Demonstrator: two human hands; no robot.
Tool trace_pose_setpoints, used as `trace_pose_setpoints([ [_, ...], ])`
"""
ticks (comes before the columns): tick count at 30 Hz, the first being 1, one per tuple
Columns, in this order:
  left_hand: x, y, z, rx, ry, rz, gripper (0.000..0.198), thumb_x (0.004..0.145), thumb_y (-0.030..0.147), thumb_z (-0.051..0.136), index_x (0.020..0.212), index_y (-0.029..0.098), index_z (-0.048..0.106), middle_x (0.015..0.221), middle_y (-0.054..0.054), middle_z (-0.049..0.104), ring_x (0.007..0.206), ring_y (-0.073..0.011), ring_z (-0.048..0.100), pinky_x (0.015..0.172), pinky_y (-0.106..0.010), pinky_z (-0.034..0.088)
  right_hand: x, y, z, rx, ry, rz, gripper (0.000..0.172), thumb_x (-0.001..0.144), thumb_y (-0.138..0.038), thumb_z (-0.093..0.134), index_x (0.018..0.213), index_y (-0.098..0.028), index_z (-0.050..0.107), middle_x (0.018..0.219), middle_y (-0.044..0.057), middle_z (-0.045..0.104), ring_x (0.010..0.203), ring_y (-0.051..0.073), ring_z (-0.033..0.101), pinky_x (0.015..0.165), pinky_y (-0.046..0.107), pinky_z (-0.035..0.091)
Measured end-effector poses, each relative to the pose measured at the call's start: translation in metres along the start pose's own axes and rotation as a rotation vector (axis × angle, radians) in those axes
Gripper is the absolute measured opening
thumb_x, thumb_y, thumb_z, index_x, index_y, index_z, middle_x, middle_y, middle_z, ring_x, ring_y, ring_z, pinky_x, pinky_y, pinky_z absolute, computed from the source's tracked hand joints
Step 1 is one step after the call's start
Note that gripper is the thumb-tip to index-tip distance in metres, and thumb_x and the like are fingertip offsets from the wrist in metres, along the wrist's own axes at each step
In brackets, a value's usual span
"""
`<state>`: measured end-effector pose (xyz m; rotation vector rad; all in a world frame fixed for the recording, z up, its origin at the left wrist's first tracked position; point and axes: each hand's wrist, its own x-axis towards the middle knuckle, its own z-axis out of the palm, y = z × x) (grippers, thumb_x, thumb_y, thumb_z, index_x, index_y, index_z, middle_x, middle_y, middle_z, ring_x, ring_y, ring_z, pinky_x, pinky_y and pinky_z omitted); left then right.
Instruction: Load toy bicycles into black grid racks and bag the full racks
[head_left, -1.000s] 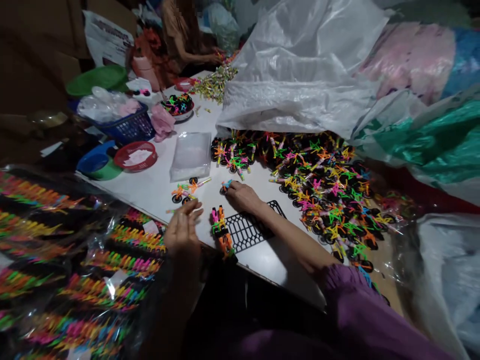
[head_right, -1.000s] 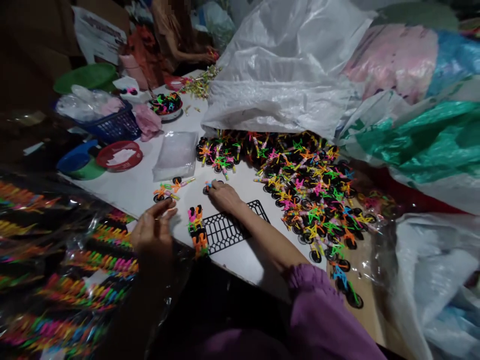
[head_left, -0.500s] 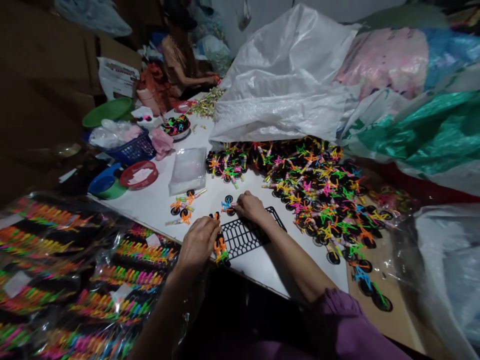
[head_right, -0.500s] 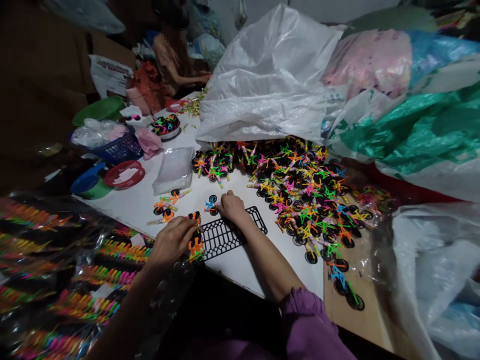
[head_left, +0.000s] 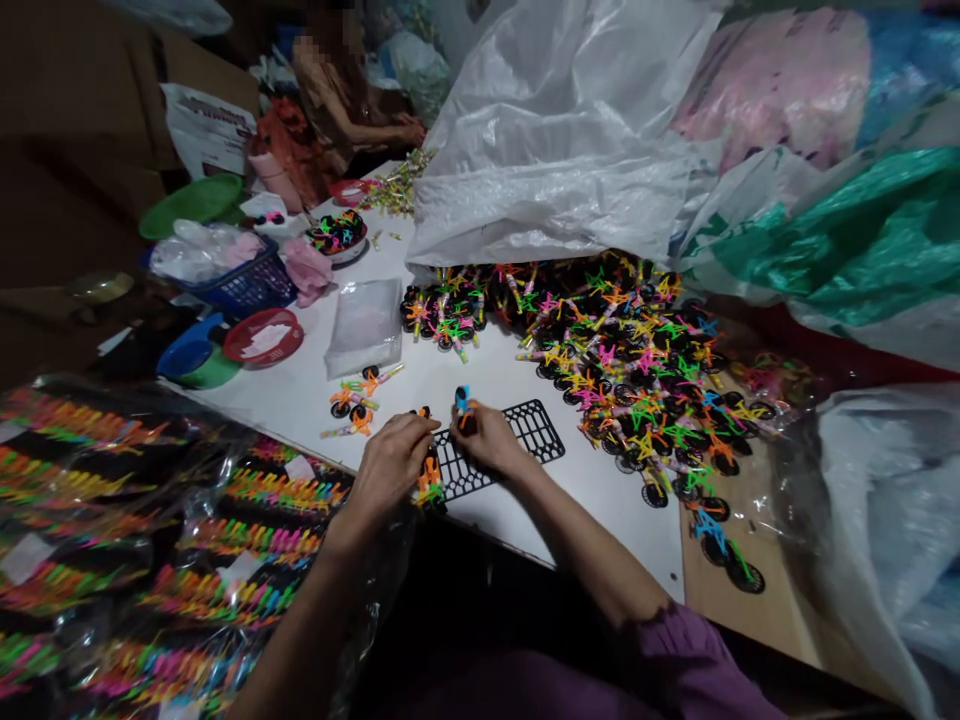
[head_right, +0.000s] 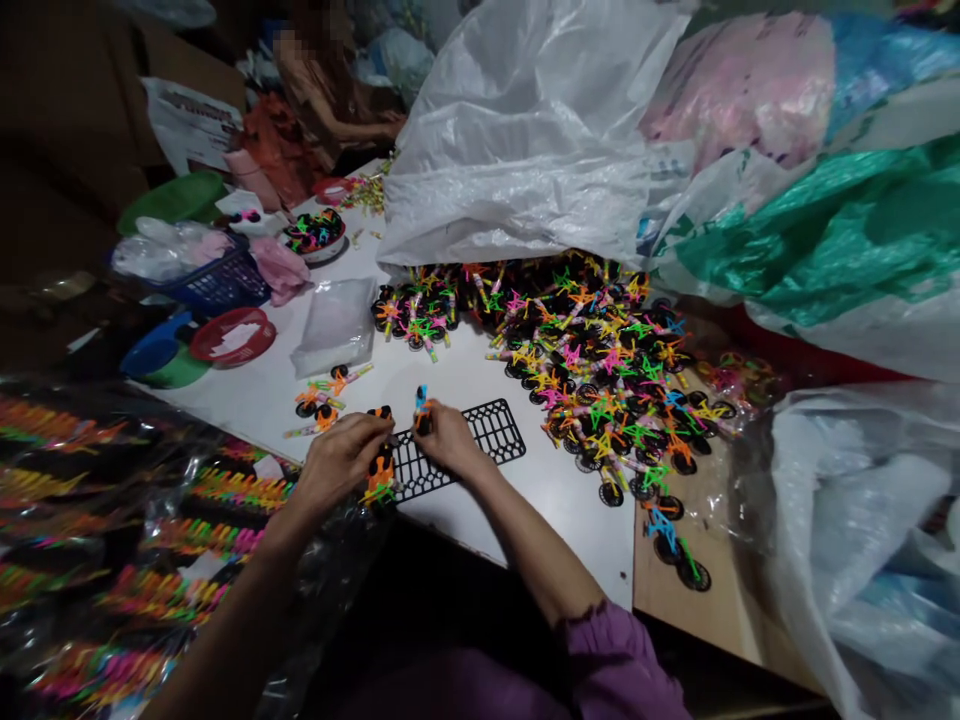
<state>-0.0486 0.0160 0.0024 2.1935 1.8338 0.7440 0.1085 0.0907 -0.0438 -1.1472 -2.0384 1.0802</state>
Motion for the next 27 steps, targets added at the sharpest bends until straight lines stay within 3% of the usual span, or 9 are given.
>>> trace_pose_setpoints([
  [4, -0.001, 0.0, -0.003, -0.053, -0.011, -0.022, 0.024, 0.084, 0.033, 0.05, 0.102, 0.021, 0.06, 0.092, -0.005, 0.065, 0.087, -0.0179, 0.06, 0.079, -0.031, 0.047, -0.013, 0.005, 0.022, -0.052, 0.008, -0.084, 0.012, 0.079, -0.02, 0.049, 0.087, -0.016, 0.057, 0.085, 0.004, 0.061, 0.077, 0.013, 0.056, 0.07, 0.022, 0.041],
  [8, -0.004, 0.003, 0.0, -0.036, 0.027, -0.002, 0.03, 0.081, 0.04, 0.056, 0.104, 0.021, 0.058, 0.094, -0.005, 0.065, 0.088, -0.0193, 0.06, 0.078, -0.032, 0.049, -0.016, 0.004, 0.031, -0.287, -0.034, -0.164, 0.017, 0.077, -0.011, 0.044, 0.089, -0.015, 0.055, 0.087, 0.006, 0.058, 0.082, 0.016, 0.053, 0.072, 0.024, 0.041],
  [13, -0.005, 0.003, 0.007, 0.058, 0.113, 0.028, 0.017, 0.086, 0.031, 0.048, 0.092, 0.022, 0.061, 0.084, -0.004, 0.066, 0.081, -0.0189, 0.061, 0.074, -0.032, 0.05, -0.015, -0.005, 0.041, -0.465, -0.057, -0.155, 0.021, 0.082, -0.012, 0.04, 0.096, -0.016, 0.056, 0.091, 0.008, 0.059, 0.085, 0.018, 0.054, 0.072, 0.027, 0.042],
  [16, -0.006, 0.001, 0.005, 0.077, 0.12, 0.02, 0.017, 0.087, 0.026, 0.045, 0.085, 0.022, 0.061, 0.08, -0.003, 0.065, 0.077, -0.0182, 0.061, 0.071, -0.031, 0.05, -0.006, -0.002, 0.034, -0.369, -0.13, -0.153, 0.017, 0.08, -0.018, 0.049, 0.093, -0.016, 0.06, 0.088, 0.006, 0.062, 0.081, 0.017, 0.056, 0.071, 0.025, 0.042],
  [19, -0.009, -0.004, 0.004, 0.056, 0.096, 0.071, 0.016, 0.088, 0.025, 0.045, 0.089, 0.022, 0.061, 0.084, -0.003, 0.065, 0.08, -0.0171, 0.061, 0.073, -0.03, 0.05, 0.02, 0.006, 0.01, -0.164, -0.307, -0.146, 0.013, 0.077, -0.024, 0.058, 0.086, -0.019, 0.065, 0.075, -0.001, 0.064, 0.069, 0.012, 0.058, 0.063, 0.02, 0.042],
  [20, -0.01, -0.006, 0.004, 0.055, 0.098, 0.095, 0.016, 0.088, 0.025, 0.045, 0.09, 0.022, 0.061, 0.085, -0.002, 0.066, 0.081, -0.0167, 0.061, 0.074, -0.03, 0.05, 0.034, 0.007, 0.002, -0.154, -0.299, -0.115, 0.013, 0.077, -0.025, 0.058, 0.086, -0.019, 0.065, 0.075, -0.001, 0.065, 0.068, 0.012, 0.058, 0.062, 0.02, 0.041],
  [24, -0.013, -0.013, 0.006, 0.091, 0.135, 0.163, 0.018, 0.088, 0.024, 0.044, 0.091, 0.02, 0.062, 0.084, -0.002, 0.066, 0.08, -0.0158, 0.061, 0.074, -0.028, 0.05, 0.099, 0.003, -0.012, -0.463, 0.041, 0.147, 0.026, 0.081, -0.029, 0.054, 0.099, -0.014, 0.062, 0.096, 0.01, 0.066, 0.087, 0.019, 0.06, 0.072, 0.026, 0.042],
  [27, -0.014, -0.019, 0.005, 0.119, 0.127, 0.222, 0.019, 0.089, 0.024, 0.044, 0.095, 0.02, 0.061, 0.086, -0.003, 0.067, 0.082, -0.015, 0.061, 0.074, -0.026, 0.051, 0.131, 0.001, -0.007, -0.58, 0.067, 0.249, 0.025, 0.08, -0.025, 0.053, 0.099, -0.012, 0.062, 0.099, 0.015, 0.065, 0.092, 0.024, 0.06, 0.075, 0.03, 0.041],
])
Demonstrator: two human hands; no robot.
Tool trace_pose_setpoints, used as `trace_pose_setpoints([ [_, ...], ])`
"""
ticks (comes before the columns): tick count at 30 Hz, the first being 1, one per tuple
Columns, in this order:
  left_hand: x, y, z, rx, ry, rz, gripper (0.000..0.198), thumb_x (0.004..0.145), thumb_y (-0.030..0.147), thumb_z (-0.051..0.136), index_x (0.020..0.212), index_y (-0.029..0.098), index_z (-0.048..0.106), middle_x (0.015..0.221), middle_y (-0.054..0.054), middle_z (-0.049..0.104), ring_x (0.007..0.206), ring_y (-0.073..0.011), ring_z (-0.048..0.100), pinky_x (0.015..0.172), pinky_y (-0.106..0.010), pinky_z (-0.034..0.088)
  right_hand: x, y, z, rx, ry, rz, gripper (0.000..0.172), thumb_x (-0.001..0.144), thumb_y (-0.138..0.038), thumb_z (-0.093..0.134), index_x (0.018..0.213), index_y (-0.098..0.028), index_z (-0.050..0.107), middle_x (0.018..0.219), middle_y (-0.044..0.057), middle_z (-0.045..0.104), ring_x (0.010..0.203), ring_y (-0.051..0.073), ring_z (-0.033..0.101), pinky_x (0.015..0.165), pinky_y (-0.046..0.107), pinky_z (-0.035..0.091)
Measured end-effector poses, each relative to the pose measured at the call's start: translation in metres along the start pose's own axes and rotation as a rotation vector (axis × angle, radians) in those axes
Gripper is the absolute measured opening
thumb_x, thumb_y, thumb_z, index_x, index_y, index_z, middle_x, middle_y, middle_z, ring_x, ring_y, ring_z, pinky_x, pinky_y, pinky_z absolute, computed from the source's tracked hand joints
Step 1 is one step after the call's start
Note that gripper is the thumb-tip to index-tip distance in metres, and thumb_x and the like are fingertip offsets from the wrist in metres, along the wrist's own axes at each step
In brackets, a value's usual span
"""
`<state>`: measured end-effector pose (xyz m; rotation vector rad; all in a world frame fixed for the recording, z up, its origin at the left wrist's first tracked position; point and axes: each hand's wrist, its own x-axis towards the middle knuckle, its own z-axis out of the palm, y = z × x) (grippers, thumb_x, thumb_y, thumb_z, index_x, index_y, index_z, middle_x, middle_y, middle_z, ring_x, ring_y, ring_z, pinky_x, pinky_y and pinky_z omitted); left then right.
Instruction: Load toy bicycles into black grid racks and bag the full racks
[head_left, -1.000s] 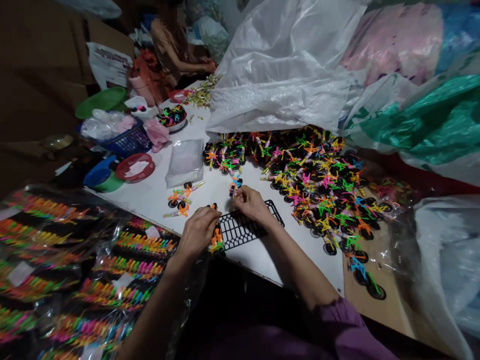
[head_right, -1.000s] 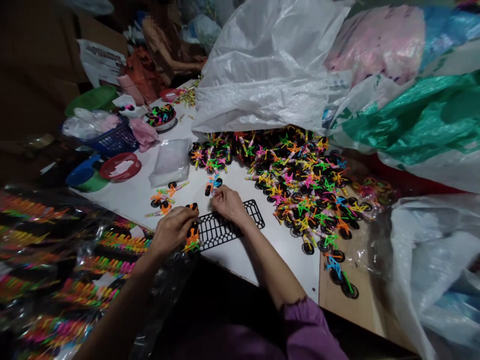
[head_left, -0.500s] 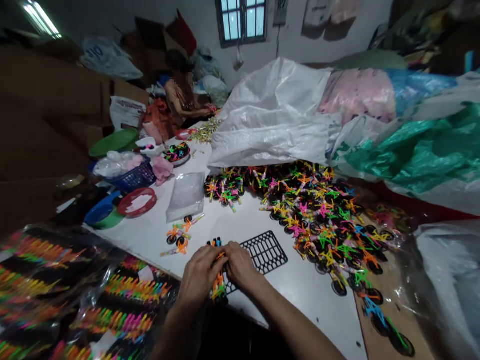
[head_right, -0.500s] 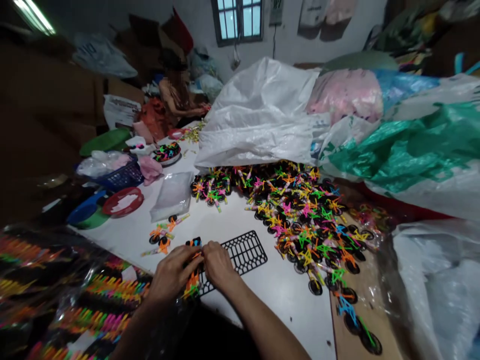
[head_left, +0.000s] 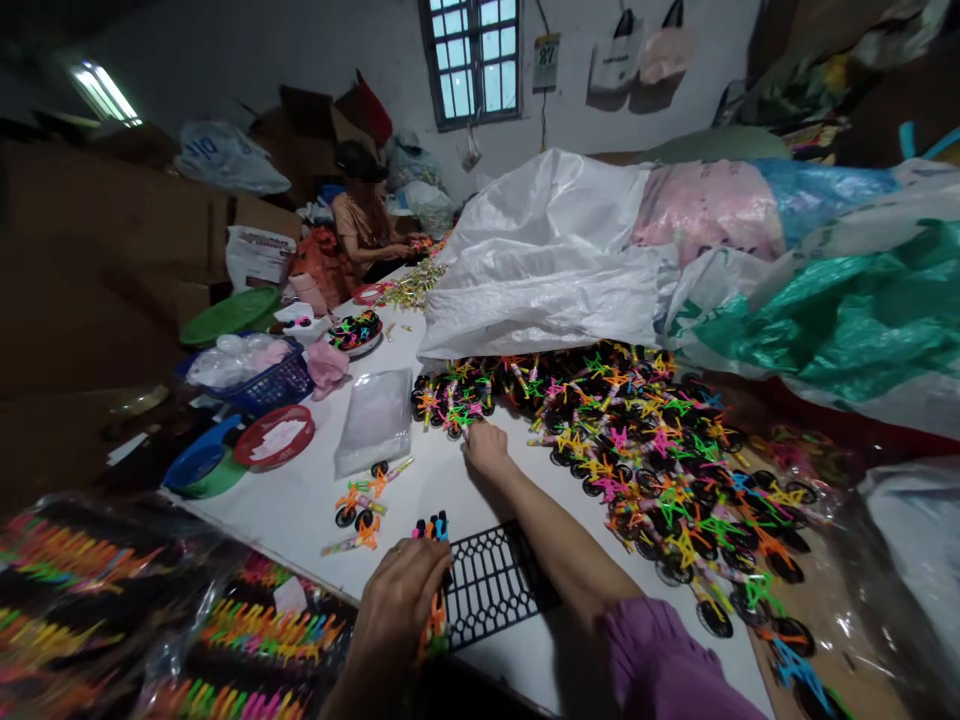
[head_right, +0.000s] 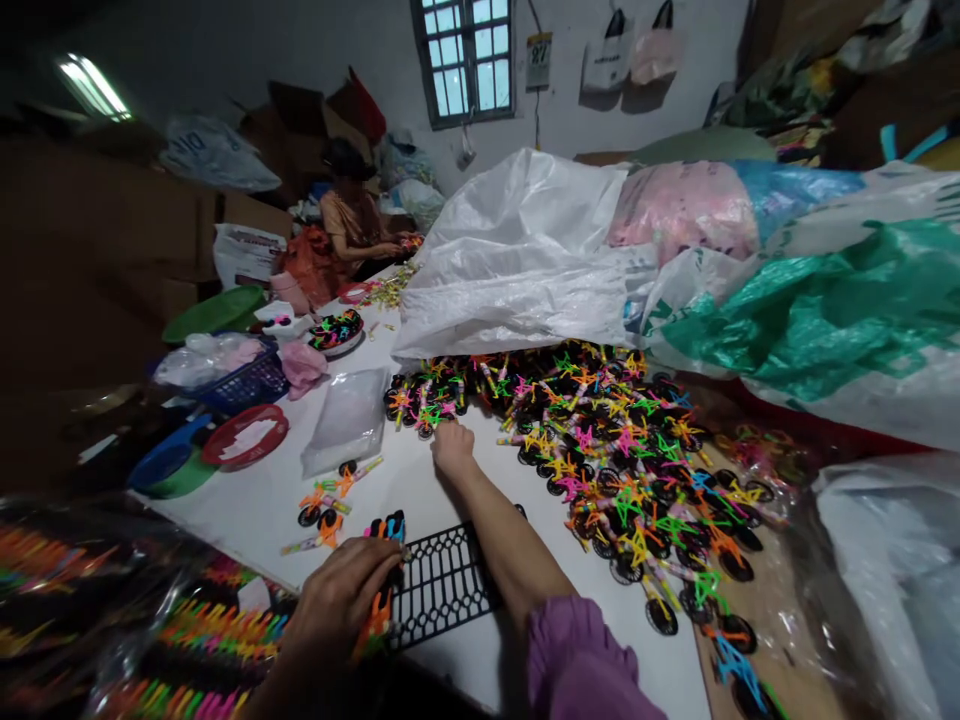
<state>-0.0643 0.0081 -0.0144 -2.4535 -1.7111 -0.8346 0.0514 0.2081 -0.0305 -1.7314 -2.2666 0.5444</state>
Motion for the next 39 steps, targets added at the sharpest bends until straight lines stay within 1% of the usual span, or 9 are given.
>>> trace_pose_setpoints([
  [4, -0.002, -0.003, -0.001, 0.015, -0.004, 0.029, 0.022, 0.089, 0.02, 0.041, 0.1, 0.019, 0.06, 0.092, -0.004, 0.067, 0.087, -0.015, 0.061, 0.078, -0.026, 0.05, -0.008, 0.017, 0.002, 0.023, -0.013, 0.037, 0.025, 0.082, -0.031, 0.047, 0.092, -0.015, 0.063, 0.093, 0.013, 0.066, 0.086, 0.024, 0.061, 0.069, 0.03, 0.041],
  [9, 0.007, 0.003, -0.001, 0.006, 0.021, -0.034, 0.022, 0.09, 0.025, 0.042, 0.097, 0.017, 0.062, 0.09, -0.006, 0.067, 0.085, -0.0177, 0.06, 0.078, -0.031, 0.049, -0.076, 0.048, -0.015, 0.333, -0.083, -0.012, 0.015, 0.074, -0.029, 0.056, 0.08, -0.016, 0.061, 0.073, 0.003, 0.065, 0.068, 0.015, 0.058, 0.061, 0.023, 0.038],
  [13, 0.018, 0.004, 0.004, -0.007, -0.02, -0.118, 0.023, 0.089, 0.028, 0.044, 0.094, 0.015, 0.062, 0.085, -0.007, 0.065, 0.082, -0.0184, 0.059, 0.077, -0.032, 0.047, -0.141, 0.036, -0.013, 0.64, -0.038, -0.125, 0.018, 0.077, -0.031, 0.054, 0.085, -0.016, 0.06, 0.077, 0.002, 0.064, 0.07, 0.012, 0.057, 0.065, 0.022, 0.041],
  [17, 0.027, 0.006, 0.002, 0.006, -0.05, -0.143, 0.023, 0.088, 0.027, 0.045, 0.093, 0.014, 0.063, 0.083, -0.007, 0.065, 0.082, -0.0181, 0.059, 0.078, -0.031, 0.047, -0.18, 0.021, 0.008, 0.7, -0.082, -0.081, 0.011, 0.075, -0.025, 0.055, 0.078, -0.016, 0.06, 0.072, 0.001, 0.063, 0.065, 0.012, 0.056, 0.064, 0.022, 0.041],
  [23, 0.006, 0.036, -0.023, 0.016, 0.115, -0.201, 0.022, 0.087, 0.029, 0.048, 0.1, 0.016, 0.061, 0.095, -0.007, 0.064, 0.091, -0.0184, 0.058, 0.084, -0.032, 0.045, -0.193, 0.02, 0.033, 0.582, -0.026, -0.233, 0.01, 0.078, -0.022, 0.052, 0.084, -0.018, 0.058, 0.082, 0.003, 0.061, 0.074, 0.014, 0.056, 0.067, 0.023, 0.041],
  [28, -0.028, 0.059, -0.013, 0.014, 0.072, -0.132, 0.026, 0.084, 0.032, 0.052, 0.103, 0.015, 0.058, 0.093, -0.007, 0.065, 0.09, -0.0195, 0.058, 0.082, -0.032, 0.047, -0.202, 0.021, 0.037, 0.328, -0.06, -0.318, 0.019, 0.073, -0.009, 0.045, 0.088, -0.016, 0.054, 0.086, 0.005, 0.057, 0.076, 0.015, 0.053, 0.067, 0.023, 0.04],
  [32, -0.028, 0.059, -0.002, 0.025, 0.065, -0.112, 0.025, 0.087, 0.029, 0.048, 0.105, 0.015, 0.057, 0.093, -0.008, 0.066, 0.088, -0.0198, 0.058, 0.08, -0.034, 0.047, -0.197, 0.012, 0.032, 0.203, -0.146, -0.359, 0.022, 0.078, -0.011, 0.042, 0.097, -0.016, 0.053, 0.09, 0.007, 0.058, 0.078, 0.016, 0.054, 0.069, 0.024, 0.04],
  [36, -0.023, 0.055, -0.001, 0.04, 0.101, -0.057, 0.018, 0.089, 0.021, 0.044, 0.095, 0.016, 0.059, 0.084, -0.005, 0.066, 0.08, -0.017, 0.059, 0.075, -0.031, 0.047, -0.197, 0.008, 0.028, 0.17, -0.145, -0.351, 0.021, 0.085, -0.02, 0.039, 0.099, -0.014, 0.054, 0.093, 0.009, 0.059, 0.079, 0.016, 0.056, 0.069, 0.025, 0.041],
  [39, -0.028, 0.05, -0.001, 0.033, 0.108, 0.04, 0.017, 0.089, 0.02, 0.043, 0.095, 0.016, 0.059, 0.08, -0.003, 0.066, 0.077, -0.0151, 0.059, 0.074, -0.028, 0.047, -0.191, 0.023, 0.015, 0.257, -0.295, -0.452, 0.018, 0.084, -0.022, 0.045, 0.095, -0.015, 0.058, 0.085, 0.004, 0.062, 0.073, 0.013, 0.056, 0.064, 0.022, 0.04],
])
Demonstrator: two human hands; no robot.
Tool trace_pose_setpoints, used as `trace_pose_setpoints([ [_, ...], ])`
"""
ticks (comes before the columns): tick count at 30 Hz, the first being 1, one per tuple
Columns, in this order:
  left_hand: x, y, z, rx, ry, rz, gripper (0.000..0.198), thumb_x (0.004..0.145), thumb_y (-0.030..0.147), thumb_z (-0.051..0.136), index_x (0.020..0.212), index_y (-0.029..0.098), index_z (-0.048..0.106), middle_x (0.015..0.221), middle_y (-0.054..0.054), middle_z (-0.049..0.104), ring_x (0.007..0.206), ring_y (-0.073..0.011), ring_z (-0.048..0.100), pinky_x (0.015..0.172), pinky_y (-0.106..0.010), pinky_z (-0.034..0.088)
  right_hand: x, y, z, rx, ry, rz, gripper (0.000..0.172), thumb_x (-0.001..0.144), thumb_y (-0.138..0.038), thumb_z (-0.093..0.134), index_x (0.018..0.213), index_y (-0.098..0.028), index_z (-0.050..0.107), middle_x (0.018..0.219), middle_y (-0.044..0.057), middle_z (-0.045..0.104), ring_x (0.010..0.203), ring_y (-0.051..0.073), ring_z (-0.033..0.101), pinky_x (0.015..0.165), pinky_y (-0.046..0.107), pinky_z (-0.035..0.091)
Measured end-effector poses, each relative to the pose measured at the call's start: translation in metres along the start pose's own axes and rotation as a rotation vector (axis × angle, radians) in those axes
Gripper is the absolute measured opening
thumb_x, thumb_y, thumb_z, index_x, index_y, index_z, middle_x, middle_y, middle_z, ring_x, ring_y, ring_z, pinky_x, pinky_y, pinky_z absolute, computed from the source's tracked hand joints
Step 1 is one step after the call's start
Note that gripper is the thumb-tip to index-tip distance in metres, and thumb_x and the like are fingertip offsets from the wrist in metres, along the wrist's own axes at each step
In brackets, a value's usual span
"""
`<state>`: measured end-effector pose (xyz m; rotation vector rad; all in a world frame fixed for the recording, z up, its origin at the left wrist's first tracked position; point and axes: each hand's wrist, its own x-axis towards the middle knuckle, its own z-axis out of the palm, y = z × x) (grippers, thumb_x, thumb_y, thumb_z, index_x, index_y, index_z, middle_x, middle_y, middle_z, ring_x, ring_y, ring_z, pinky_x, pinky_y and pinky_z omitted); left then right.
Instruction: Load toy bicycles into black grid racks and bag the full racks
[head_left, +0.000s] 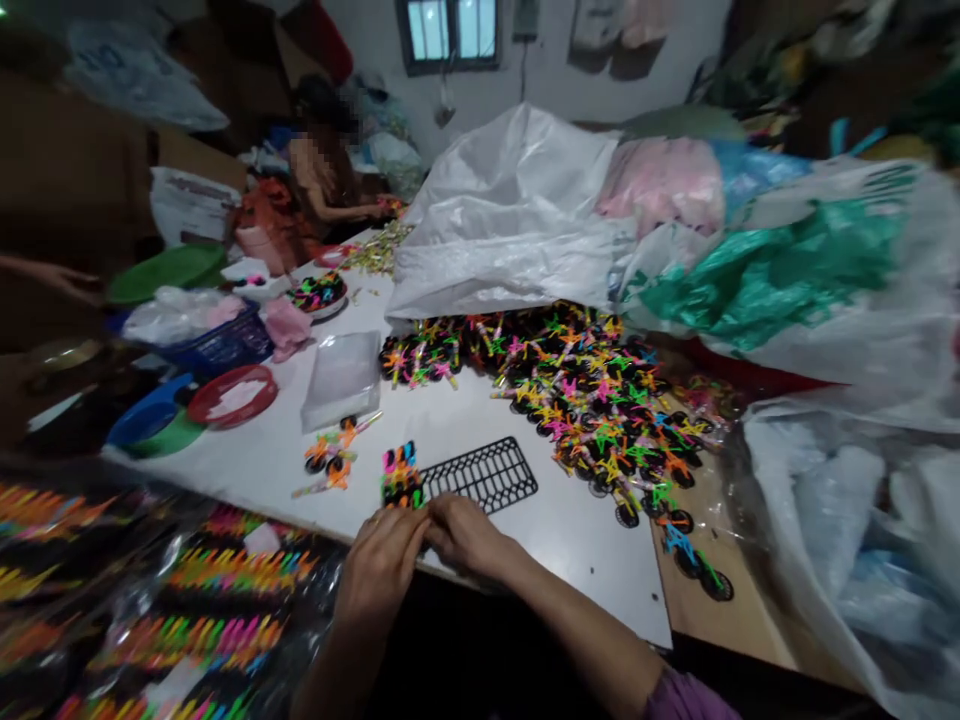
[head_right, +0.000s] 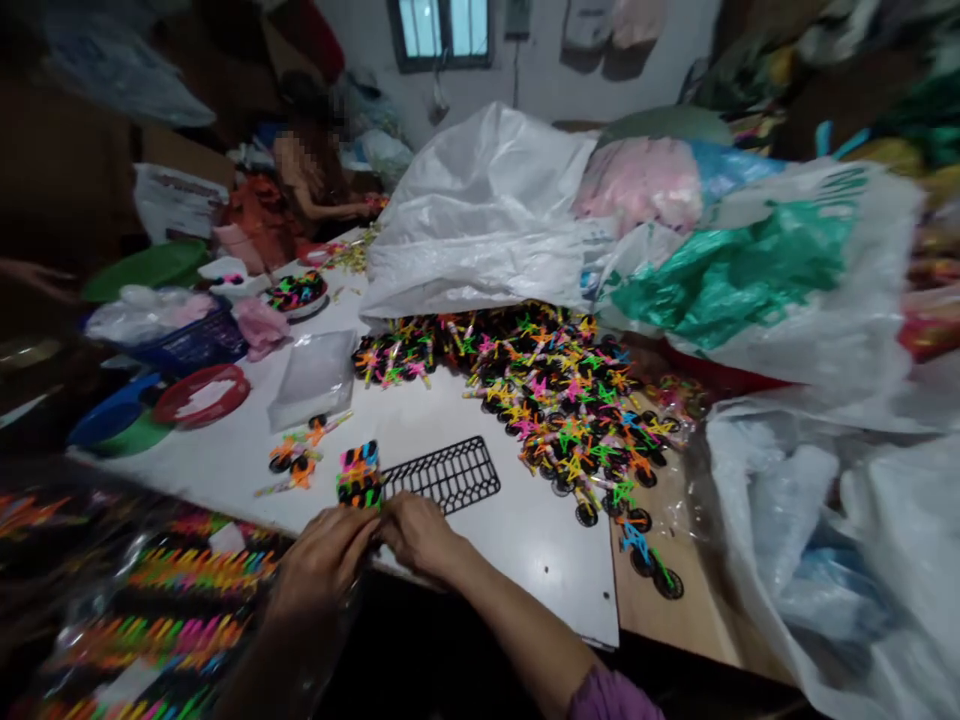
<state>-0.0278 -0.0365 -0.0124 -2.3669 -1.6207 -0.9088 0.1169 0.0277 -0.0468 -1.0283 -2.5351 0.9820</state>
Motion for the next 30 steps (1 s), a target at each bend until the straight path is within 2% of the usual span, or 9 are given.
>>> trace_pose_setpoints([
  [3, -0.01, -0.008, 0.001, 0.039, -0.018, 0.128, 0.019, 0.089, 0.02, 0.043, 0.1, 0.017, 0.059, 0.087, -0.004, 0.067, 0.082, -0.0157, 0.06, 0.078, -0.029, 0.046, 0.009, 0.025, -0.04, -0.012, -0.072, -0.047, 0.019, 0.081, -0.02, 0.051, 0.097, -0.017, 0.06, 0.084, 0.001, 0.063, 0.075, 0.012, 0.057, 0.065, 0.02, 0.041],
  [7, -0.018, -0.019, 0.0, 0.179, -0.061, 0.282, 0.024, 0.087, 0.015, 0.041, 0.102, 0.018, 0.059, 0.094, -0.003, 0.068, 0.088, -0.0177, 0.061, 0.083, -0.031, 0.046, 0.05, 0.061, -0.104, -0.452, 0.255, 0.259, 0.028, 0.083, -0.012, 0.044, 0.107, -0.012, 0.058, 0.106, 0.012, 0.058, 0.092, 0.02, 0.054, 0.074, 0.028, 0.042],
  [9, -0.02, -0.023, -0.001, 0.233, -0.122, 0.34, 0.027, 0.084, 0.014, 0.041, 0.102, 0.019, 0.06, 0.097, -0.002, 0.068, 0.088, -0.0176, 0.062, 0.079, -0.029, 0.049, 0.072, 0.073, -0.12, -0.624, 0.283, 0.366, 0.029, 0.083, -0.006, 0.039, 0.103, -0.007, 0.059, 0.108, 0.018, 0.055, 0.096, 0.023, 0.052, 0.075, 0.032, 0.042],
  [13, -0.023, -0.025, -0.001, 0.239, -0.171, 0.3, 0.028, 0.081, 0.016, 0.04, 0.1, 0.021, 0.06, 0.093, -0.002, 0.068, 0.083, -0.016, 0.063, 0.072, -0.026, 0.052, 0.08, 0.08, -0.105, -0.688, 0.208, 0.26, 0.024, 0.085, -0.009, 0.039, 0.096, -0.006, 0.061, 0.103, 0.019, 0.055, 0.098, 0.025, 0.049, 0.079, 0.035, 0.04],
  [16, -0.025, -0.019, 0.001, 0.205, -0.171, 0.199, 0.027, 0.084, 0.018, 0.039, 0.102, 0.022, 0.059, 0.094, -0.001, 0.068, 0.085, -0.0154, 0.063, 0.075, -0.026, 0.051, 0.054, 0.076, -0.079, -0.655, 0.1, -0.023, 0.021, 0.088, -0.014, 0.041, 0.094, -0.012, 0.061, 0.102, 0.012, 0.056, 0.095, 0.02, 0.049, 0.079, 0.03, 0.04],
  [18, -0.023, -0.013, 0.001, 0.182, -0.16, 0.137, 0.025, 0.086, 0.021, 0.039, 0.1, 0.022, 0.059, 0.093, -0.001, 0.068, 0.084, -0.0152, 0.062, 0.076, -0.026, 0.049, 0.033, 0.072, -0.071, -0.581, 0.069, -0.076, 0.02, 0.09, -0.017, 0.04, 0.094, -0.016, 0.061, 0.1, 0.008, 0.057, 0.091, 0.017, 0.051, 0.078, 0.027, 0.039],
  [21, -0.02, -0.004, 0.002, 0.167, -0.122, 0.066, 0.023, 0.088, 0.023, 0.039, 0.094, 0.024, 0.061, 0.088, 0.001, 0.068, 0.08, -0.0146, 0.062, 0.074, -0.027, 0.048, 0.018, 0.068, -0.072, -0.465, 0.17, 0.091, 0.021, 0.091, -0.023, 0.039, 0.101, -0.02, 0.058, 0.102, 0.005, 0.058, 0.088, 0.016, 0.054, 0.074, 0.025, 0.04],
  [26, -0.017, 0.009, -0.002, 0.145, -0.089, -0.041, 0.023, 0.089, 0.024, 0.04, 0.095, 0.022, 0.062, 0.089, -0.002, 0.068, 0.084, -0.0171, 0.06, 0.078, -0.03, 0.045, 0.038, 0.061, -0.077, -0.411, 0.229, 0.42, 0.024, 0.084, -0.031, 0.051, 0.099, -0.014, 0.056, 0.098, 0.013, 0.061, 0.088, 0.022, 0.058, 0.07, 0.029, 0.041],
  [30, 0.003, 0.01, -0.021, 0.106, 0.028, -0.137, 0.02, 0.087, 0.024, 0.045, 0.099, 0.021, 0.06, 0.094, -0.006, 0.066, 0.093, -0.0212, 0.058, 0.084, -0.036, 0.044, 0.044, 0.048, -0.073, -0.128, 0.26, 0.448, 0.021, 0.082, -0.035, 0.05, 0.087, -0.017, 0.059, 0.081, 0.007, 0.064, 0.073, 0.018, 0.059, 0.062, 0.026, 0.039],
])
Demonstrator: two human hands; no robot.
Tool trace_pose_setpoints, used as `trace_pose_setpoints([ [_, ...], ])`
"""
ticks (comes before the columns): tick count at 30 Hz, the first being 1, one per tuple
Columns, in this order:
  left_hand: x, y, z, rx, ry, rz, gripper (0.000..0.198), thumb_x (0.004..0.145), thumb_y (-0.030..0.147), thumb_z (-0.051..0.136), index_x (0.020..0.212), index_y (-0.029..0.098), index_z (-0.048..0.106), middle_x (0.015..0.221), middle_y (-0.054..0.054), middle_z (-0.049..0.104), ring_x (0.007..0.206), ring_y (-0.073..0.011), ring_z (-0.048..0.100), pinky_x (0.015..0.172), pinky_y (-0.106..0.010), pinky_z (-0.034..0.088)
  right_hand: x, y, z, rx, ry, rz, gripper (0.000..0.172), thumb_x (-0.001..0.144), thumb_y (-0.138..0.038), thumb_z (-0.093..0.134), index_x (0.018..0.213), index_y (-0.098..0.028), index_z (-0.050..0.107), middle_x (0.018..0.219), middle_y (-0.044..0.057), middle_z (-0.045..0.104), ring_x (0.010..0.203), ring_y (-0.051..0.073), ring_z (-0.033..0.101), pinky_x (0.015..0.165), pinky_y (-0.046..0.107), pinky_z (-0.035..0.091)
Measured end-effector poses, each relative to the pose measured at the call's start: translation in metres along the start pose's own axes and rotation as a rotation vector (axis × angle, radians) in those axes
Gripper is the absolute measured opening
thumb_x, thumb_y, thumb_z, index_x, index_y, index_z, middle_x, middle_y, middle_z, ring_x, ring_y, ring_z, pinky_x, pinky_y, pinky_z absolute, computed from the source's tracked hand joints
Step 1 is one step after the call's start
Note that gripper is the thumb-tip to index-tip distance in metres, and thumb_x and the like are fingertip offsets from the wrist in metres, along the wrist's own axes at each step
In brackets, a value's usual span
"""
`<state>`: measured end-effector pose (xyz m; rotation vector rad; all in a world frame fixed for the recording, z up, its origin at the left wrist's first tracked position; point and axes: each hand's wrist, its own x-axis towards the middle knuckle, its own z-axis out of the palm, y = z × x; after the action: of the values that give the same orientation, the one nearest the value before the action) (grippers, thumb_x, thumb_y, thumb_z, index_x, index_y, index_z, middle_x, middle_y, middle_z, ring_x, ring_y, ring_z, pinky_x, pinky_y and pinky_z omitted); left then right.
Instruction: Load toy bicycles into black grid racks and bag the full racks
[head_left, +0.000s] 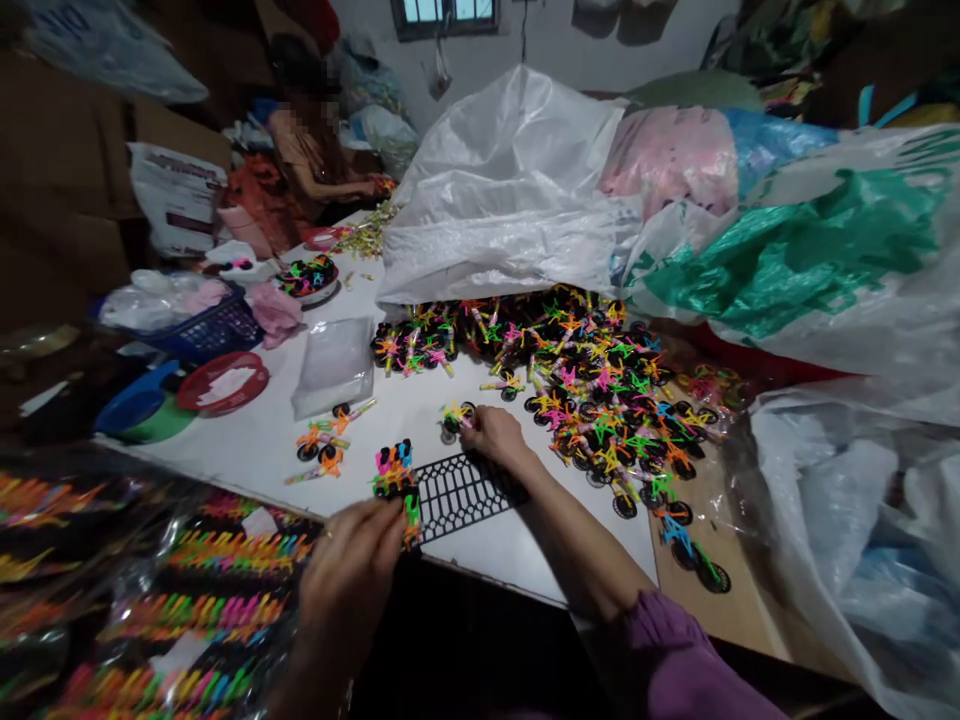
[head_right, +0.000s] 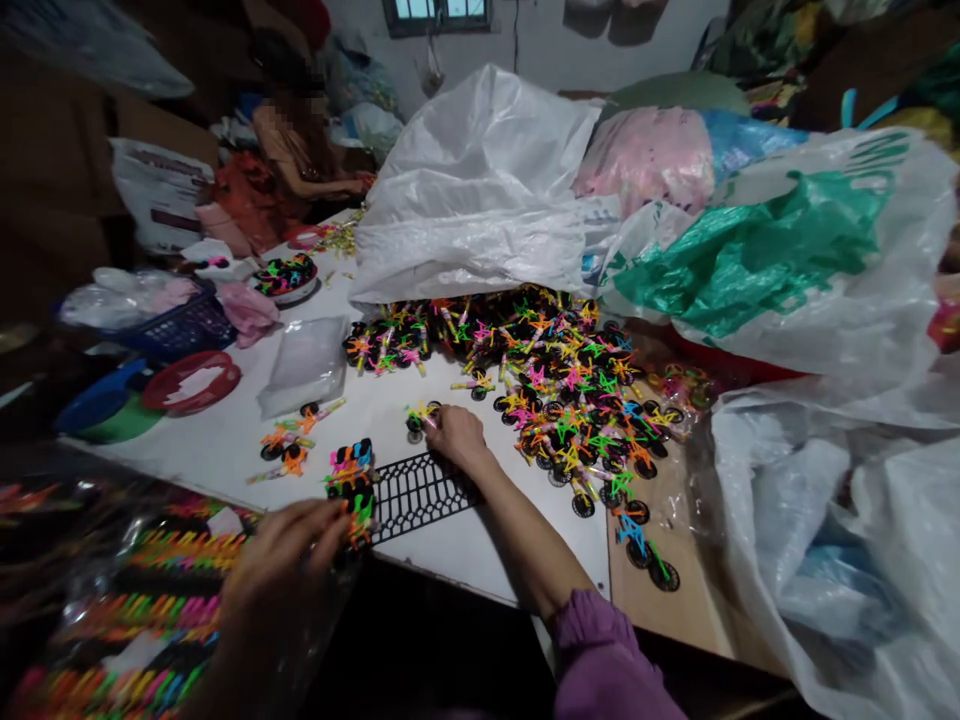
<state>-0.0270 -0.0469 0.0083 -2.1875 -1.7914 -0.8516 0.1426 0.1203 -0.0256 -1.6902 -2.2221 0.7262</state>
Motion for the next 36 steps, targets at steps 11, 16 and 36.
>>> trace_pose_setpoints([
  [11, 0.046, -0.021, 0.028, -0.178, -0.259, -0.095, 0.022, 0.086, 0.022, 0.042, 0.094, 0.017, 0.062, 0.09, -0.006, 0.063, 0.088, -0.0186, 0.057, 0.08, -0.032, 0.046, -0.047, -0.024, 0.053, 0.507, 0.024, -0.211, 0.011, 0.078, -0.024, 0.052, 0.084, -0.017, 0.057, 0.078, 0.001, 0.061, 0.069, 0.012, 0.053, 0.062, 0.021, 0.038],
  [16, 0.043, -0.021, 0.028, -0.233, -0.214, -0.077, 0.021, 0.086, 0.027, 0.049, 0.1, 0.017, 0.06, 0.092, -0.006, 0.064, 0.088, -0.0184, 0.058, 0.079, -0.032, 0.047, -0.043, -0.024, 0.062, 0.309, -0.02, -0.298, 0.017, 0.075, -0.013, 0.048, 0.09, -0.018, 0.055, 0.085, 0.004, 0.06, 0.077, 0.015, 0.056, 0.067, 0.023, 0.039],
  [36, 0.016, -0.033, 0.061, 0.082, -0.031, 0.174, 0.027, 0.082, 0.009, 0.041, 0.087, 0.022, 0.064, 0.078, -0.004, 0.067, 0.076, -0.0177, 0.063, 0.07, -0.03, 0.05, 0.11, -0.063, 0.004, 0.049, -0.047, -0.475, 0.021, 0.076, -0.017, 0.053, 0.094, -0.014, 0.064, 0.092, 0.008, 0.063, 0.085, 0.018, 0.056, 0.077, 0.027, 0.042],
])
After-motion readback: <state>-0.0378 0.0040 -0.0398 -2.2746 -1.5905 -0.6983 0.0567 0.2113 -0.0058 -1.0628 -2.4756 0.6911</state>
